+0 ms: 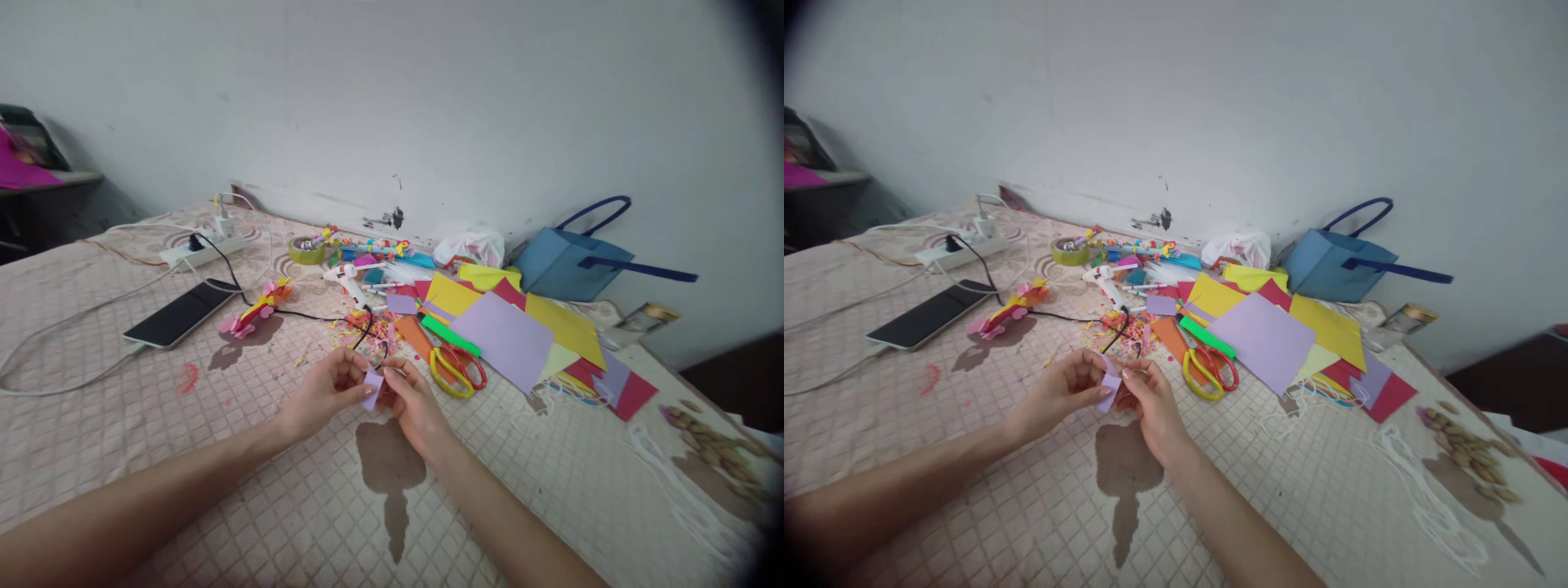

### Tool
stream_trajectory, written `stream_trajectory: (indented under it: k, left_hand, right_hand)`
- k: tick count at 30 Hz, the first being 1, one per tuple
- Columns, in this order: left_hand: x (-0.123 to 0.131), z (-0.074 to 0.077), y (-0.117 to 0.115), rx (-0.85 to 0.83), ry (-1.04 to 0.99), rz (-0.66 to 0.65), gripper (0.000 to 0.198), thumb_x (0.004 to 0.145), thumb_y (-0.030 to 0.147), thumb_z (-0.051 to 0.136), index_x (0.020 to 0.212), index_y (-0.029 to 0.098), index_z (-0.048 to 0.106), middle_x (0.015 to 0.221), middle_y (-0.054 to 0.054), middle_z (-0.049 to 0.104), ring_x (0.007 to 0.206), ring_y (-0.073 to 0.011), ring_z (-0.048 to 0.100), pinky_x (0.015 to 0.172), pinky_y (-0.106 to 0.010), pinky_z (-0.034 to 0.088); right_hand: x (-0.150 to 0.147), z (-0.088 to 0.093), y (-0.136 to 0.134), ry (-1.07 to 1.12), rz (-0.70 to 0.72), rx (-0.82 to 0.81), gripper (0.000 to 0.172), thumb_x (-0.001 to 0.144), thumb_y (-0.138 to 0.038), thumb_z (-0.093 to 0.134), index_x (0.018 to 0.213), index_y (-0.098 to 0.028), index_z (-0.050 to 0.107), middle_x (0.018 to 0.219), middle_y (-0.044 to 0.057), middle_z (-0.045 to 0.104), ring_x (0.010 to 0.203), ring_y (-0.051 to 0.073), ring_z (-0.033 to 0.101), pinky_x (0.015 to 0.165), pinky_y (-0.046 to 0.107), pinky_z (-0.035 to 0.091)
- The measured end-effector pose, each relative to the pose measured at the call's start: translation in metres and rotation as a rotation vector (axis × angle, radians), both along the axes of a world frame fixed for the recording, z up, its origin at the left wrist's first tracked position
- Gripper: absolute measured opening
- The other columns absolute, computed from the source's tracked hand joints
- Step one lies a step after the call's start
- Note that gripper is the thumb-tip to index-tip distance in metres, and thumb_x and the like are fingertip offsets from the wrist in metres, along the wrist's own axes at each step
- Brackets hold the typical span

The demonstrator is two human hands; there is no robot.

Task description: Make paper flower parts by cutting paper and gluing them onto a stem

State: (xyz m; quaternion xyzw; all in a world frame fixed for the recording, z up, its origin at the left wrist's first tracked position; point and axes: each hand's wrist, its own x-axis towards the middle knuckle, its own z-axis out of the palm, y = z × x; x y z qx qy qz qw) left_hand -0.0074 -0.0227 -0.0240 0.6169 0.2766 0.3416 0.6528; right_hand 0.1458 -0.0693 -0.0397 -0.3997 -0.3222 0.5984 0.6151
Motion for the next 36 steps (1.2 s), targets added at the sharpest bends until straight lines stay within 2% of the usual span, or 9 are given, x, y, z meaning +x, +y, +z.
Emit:
stream_trajectory:
  k: [6,10,15,20,24,28,31,36]
  left_hand:
    - [0.0022,-0.0032,0.0019,-0.058,0.015,0.014,0.039,0.069,0.028,0.072,0.095,0.015,0.046,0.069,0.002,0.059,0.062,-0.0113,0.059,0.059,-0.024,0.045]
    - [0.0024,-0.0051,0.0031,-0.053,0.044,-0.004,0.038,0.069,0.03,0.072,0.094,0.014,0.049,0.07,0.001,0.06,0.063,-0.0113,0.059,0.059,-0.024,0.044]
    - [0.0024,-0.0063,0.0006,-0.043,0.064,-0.043,0.032,0.07,0.034,0.07,0.086,0.013,0.052,0.074,-0.002,0.062,0.065,-0.0116,0.059,0.059,-0.023,0.045]
    - [0.0022,-0.0079,-0.0013,-0.101,0.113,-0.092,0.031,0.069,0.038,0.07,0.074,0.013,0.052,0.065,-0.001,0.061,0.059,-0.011,0.058,0.058,-0.024,0.047]
    - [0.0015,-0.0071,0.0002,-0.14,0.104,-0.038,0.032,0.067,0.039,0.071,0.072,0.014,0.052,0.06,0.001,0.06,0.055,-0.01,0.057,0.057,-0.023,0.046]
    - [0.0013,-0.0055,0.0005,-0.149,0.103,-0.034,0.032,0.068,0.04,0.071,0.072,0.014,0.052,0.06,0.001,0.06,0.054,-0.0094,0.057,0.055,-0.022,0.045]
    - [0.001,-0.0059,-0.0005,-0.135,0.123,-0.069,0.031,0.07,0.039,0.069,0.071,0.014,0.052,0.059,0.002,0.06,0.053,-0.0087,0.056,0.055,-0.021,0.045]
    - [0.0006,-0.0095,-0.0021,-0.113,0.176,-0.147,0.032,0.073,0.042,0.066,0.068,0.014,0.052,0.057,0.001,0.059,0.051,-0.0096,0.057,0.05,-0.021,0.045]
  right_hand:
    - [0.0022,0.0016,0.001,-0.04,-0.078,0.09,0.024,0.073,-0.037,0.067,0.084,-0.023,0.052,0.074,-0.001,0.062,0.066,0.015,0.058,0.06,0.027,0.046]
    - [0.0006,0.0013,-0.0015,-0.121,-0.096,0.124,0.026,0.072,-0.029,0.069,0.089,-0.024,0.051,0.074,-0.003,0.058,0.065,0.012,0.055,0.06,0.025,0.045]
    - [-0.002,-0.0014,-0.0035,-0.256,-0.136,0.13,0.025,0.073,-0.021,0.066,0.092,-0.023,0.05,0.075,-0.003,0.056,0.067,0.012,0.053,0.06,0.023,0.043]
    - [-0.0014,-0.0004,-0.0024,-0.217,-0.177,0.131,0.025,0.073,-0.024,0.068,0.09,-0.024,0.05,0.072,-0.005,0.056,0.063,0.011,0.052,0.061,0.023,0.043]
    - [-0.0019,0.002,-0.0029,-0.128,-0.154,0.09,0.019,0.079,-0.039,0.062,0.083,-0.023,0.053,0.068,-0.004,0.058,0.06,0.011,0.054,0.058,0.024,0.044]
    - [-0.002,0.0006,-0.0028,-0.113,-0.022,-0.006,0.035,0.082,-0.051,0.053,0.072,-0.018,0.057,0.064,0.001,0.06,0.055,0.012,0.053,0.05,0.023,0.041]
    - [-0.0016,-0.0008,-0.0014,-0.07,0.022,-0.018,0.033,0.081,-0.05,0.055,0.076,-0.018,0.059,0.069,0.001,0.062,0.057,0.012,0.054,0.05,0.023,0.041]
    - [0.0001,-0.0009,0.0014,0.038,0.014,0.003,0.025,0.079,-0.044,0.061,0.077,-0.02,0.059,0.07,-0.001,0.06,0.063,0.013,0.054,0.061,0.026,0.046]
